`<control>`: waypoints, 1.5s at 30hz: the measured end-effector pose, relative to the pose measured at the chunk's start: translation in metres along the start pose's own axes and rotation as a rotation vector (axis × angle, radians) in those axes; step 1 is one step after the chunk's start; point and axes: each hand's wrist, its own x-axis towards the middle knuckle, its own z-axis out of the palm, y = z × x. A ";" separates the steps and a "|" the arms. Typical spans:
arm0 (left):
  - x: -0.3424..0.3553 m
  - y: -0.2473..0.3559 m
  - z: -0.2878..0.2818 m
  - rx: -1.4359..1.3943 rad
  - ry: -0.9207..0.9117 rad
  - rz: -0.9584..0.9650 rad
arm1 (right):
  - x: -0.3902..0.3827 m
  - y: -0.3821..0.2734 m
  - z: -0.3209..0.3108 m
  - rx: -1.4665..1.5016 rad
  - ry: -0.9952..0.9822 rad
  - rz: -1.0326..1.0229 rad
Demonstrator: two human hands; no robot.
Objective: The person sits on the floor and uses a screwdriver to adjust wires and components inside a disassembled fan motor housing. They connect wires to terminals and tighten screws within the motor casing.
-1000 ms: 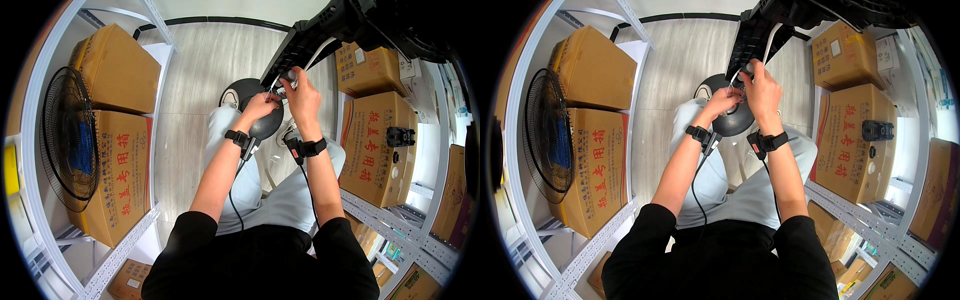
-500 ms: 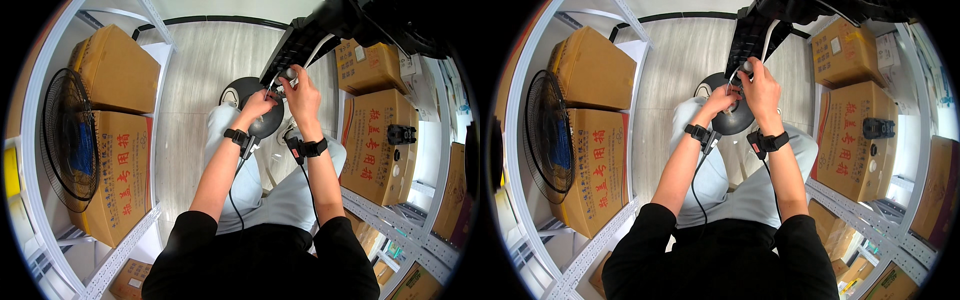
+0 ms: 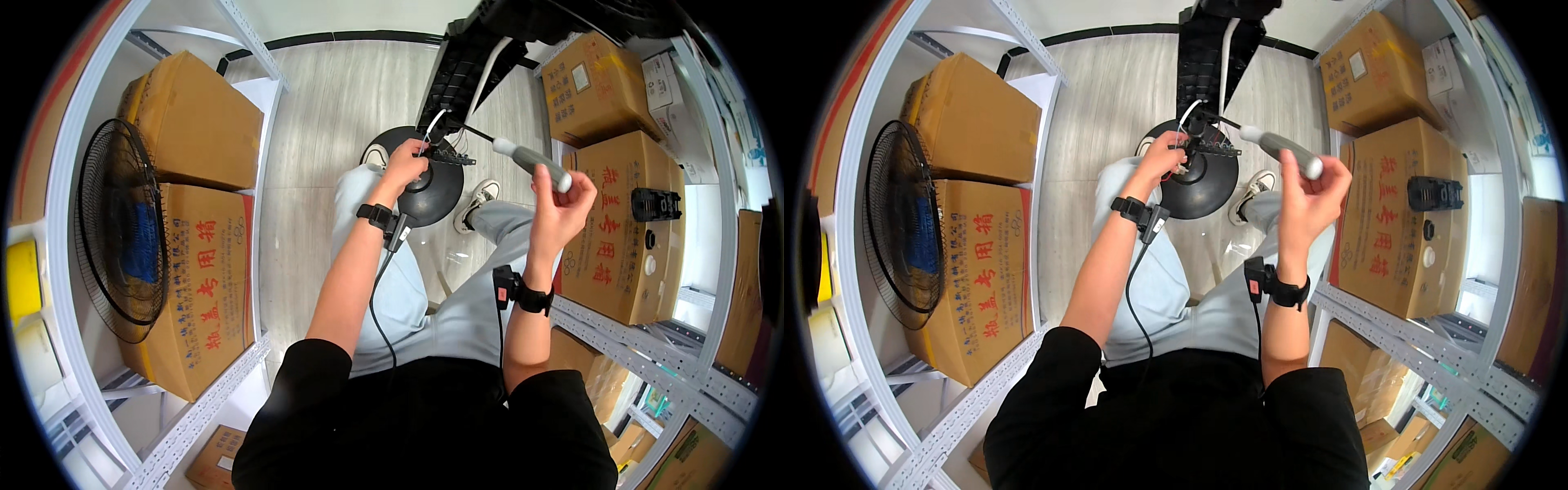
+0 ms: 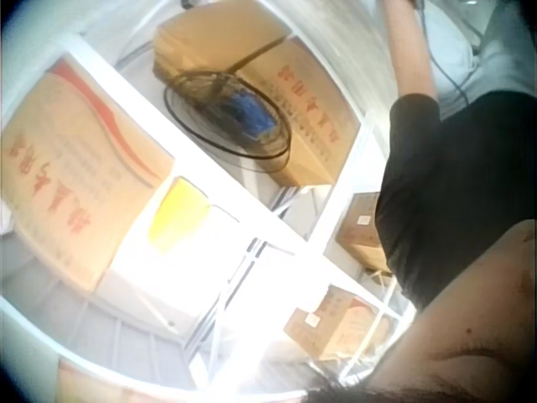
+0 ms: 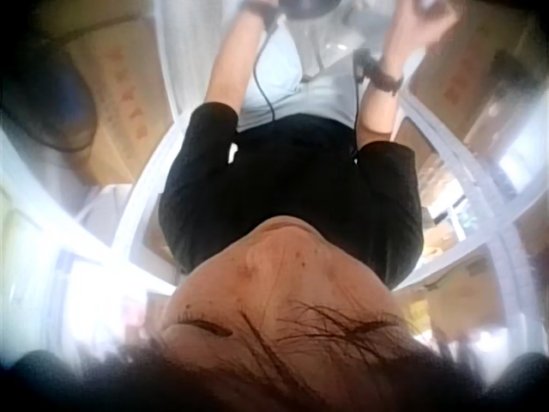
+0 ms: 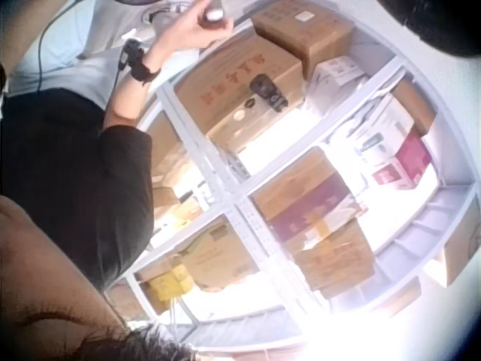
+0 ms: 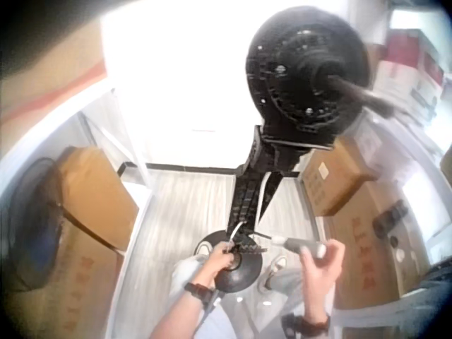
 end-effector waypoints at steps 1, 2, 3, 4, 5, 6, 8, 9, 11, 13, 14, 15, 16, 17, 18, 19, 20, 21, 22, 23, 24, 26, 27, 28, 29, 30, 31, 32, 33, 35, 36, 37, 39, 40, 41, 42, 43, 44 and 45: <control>-0.002 0.002 0.000 -0.029 -0.025 -0.020 | -0.002 0.008 -0.012 0.167 0.027 0.138; -0.001 0.002 -0.002 -0.058 -0.047 -0.039 | -0.004 0.020 -0.025 0.297 0.038 0.304; 0.001 -0.001 -0.005 -0.085 -0.068 -0.060 | -0.007 0.036 -0.040 0.429 0.049 0.472; 0.005 -0.011 -0.012 -0.078 -0.078 -0.048 | -0.013 0.055 -0.056 0.534 -0.007 0.576; 0.003 -0.008 -0.011 -0.075 -0.094 -0.057 | -0.019 0.061 -0.065 0.645 0.041 0.682; 0.001 -0.004 -0.010 -0.071 -0.108 -0.066 | -0.025 0.066 -0.074 0.758 0.089 0.787; -0.004 0.004 -0.008 -0.052 -0.119 -0.078 | -0.039 0.090 -0.091 0.966 0.090 0.929; -0.006 0.008 -0.005 -0.035 -0.123 -0.080 | -0.047 0.095 -0.096 1.011 0.076 0.948; -0.008 0.012 -0.001 -0.001 -0.125 -0.086 | -0.059 0.108 -0.104 1.138 0.008 1.023; -0.010 0.013 -0.001 -0.017 -0.149 -0.086 | -0.072 0.117 -0.107 1.222 -0.057 1.049; -0.011 0.014 0.000 -0.027 -0.162 -0.105 | -0.076 0.115 -0.106 1.260 -0.091 1.062; -0.013 0.015 0.001 -0.038 -0.174 -0.124 | -0.079 0.114 -0.105 1.276 -0.116 1.064; -0.014 0.016 0.002 -0.062 -0.208 -0.108 | -0.082 0.112 -0.104 1.292 -0.142 1.065; -0.015 0.016 0.002 -0.089 -0.238 -0.110 | -0.085 0.109 -0.103 1.308 -0.168 1.067; -0.016 0.016 0.001 -0.115 -0.268 -0.113 | -0.085 0.104 -0.101 1.379 -0.239 1.057; -0.016 0.017 0.001 -0.142 -0.298 -0.116 | -0.086 0.108 -0.101 1.372 -0.264 1.049; -0.018 0.018 0.001 -0.165 -0.340 -0.097 | -0.088 0.111 -0.101 1.362 -0.286 1.039; -0.019 0.019 0.002 -0.187 -0.383 -0.080 | -0.089 0.115 -0.101 1.352 -0.307 1.030; -0.020 0.021 0.003 -0.210 -0.425 -0.062 | -0.091 0.118 -0.100 1.353 -0.317 1.030; -0.021 0.020 0.004 -0.200 -0.436 -0.055 | -0.093 0.122 -0.100 1.343 -0.318 1.029; -0.021 0.020 0.005 -0.190 -0.447 -0.047 | -0.096 0.127 -0.099 1.334 -0.319 1.028; -0.022 0.018 0.006 -0.174 -0.444 -0.046 | -0.101 0.136 -0.096 1.320 -0.310 1.051; -0.022 0.017 0.007 -0.168 -0.429 -0.053 | -0.104 0.140 -0.096 1.304 -0.300 1.061; -0.022 0.016 0.007 -0.162 -0.415 -0.059 | -0.106 0.144 -0.096 1.289 -0.291 1.071; -0.022 0.015 0.009 -0.166 -0.416 -0.059 | -0.105 0.144 -0.097 1.268 -0.280 1.080; -0.022 0.015 0.010 -0.170 -0.417 -0.060 | -0.105 0.143 -0.097 1.268 -0.282 1.084; -0.022 0.015 0.010 -0.173 -0.418 -0.060 | -0.105 0.143 -0.096 1.267 -0.285 1.088; -0.022 0.015 0.010 -0.182 -0.430 -0.048 | -0.104 0.142 -0.096 1.265 -0.289 1.090; -0.022 0.014 0.009 -0.191 -0.441 -0.036 | -0.104 0.143 -0.096 1.267 -0.289 1.090; -0.022 0.015 0.011 -0.226 -0.441 -0.024 | -0.104 0.144 -0.095 1.271 -0.289 1.089; -0.023 0.016 0.014 -0.252 -0.429 -0.024 | -0.105 0.145 -0.096 1.272 -0.288 1.088; -0.024 0.018 0.016 -0.278 -0.417 -0.025 | -0.105 0.146 -0.096 1.272 -0.288 1.087; -0.023 0.017 0.012 -0.306 -0.413 -0.048 | -0.105 0.144 -0.095 1.265 -0.294 1.089; -0.023 0.016 0.011 -0.321 -0.410 -0.060 | -0.105 0.143 -0.094 1.257 -0.296 1.090; -0.024 0.017 0.011 -0.308 -0.402 -0.060 | -0.105 0.143 -0.095 1.246 -0.296 1.088; -0.024 0.018 0.012 -0.295 -0.393 -0.059 | -0.106 0.144 -0.095 1.242 -0.298 1.088; -0.025 0.019 0.013 -0.281 -0.384 -0.058 | -0.106 0.144 -0.095 1.239 -0.300 1.087; -0.025 0.019 0.012 -0.292 -0.392 -0.056 | -0.107 0.144 -0.094 1.235 -0.305 1.087; -0.025 0.019 0.012 -0.303 -0.400 -0.054 | -0.107 0.143 -0.094 1.237 -0.311 1.084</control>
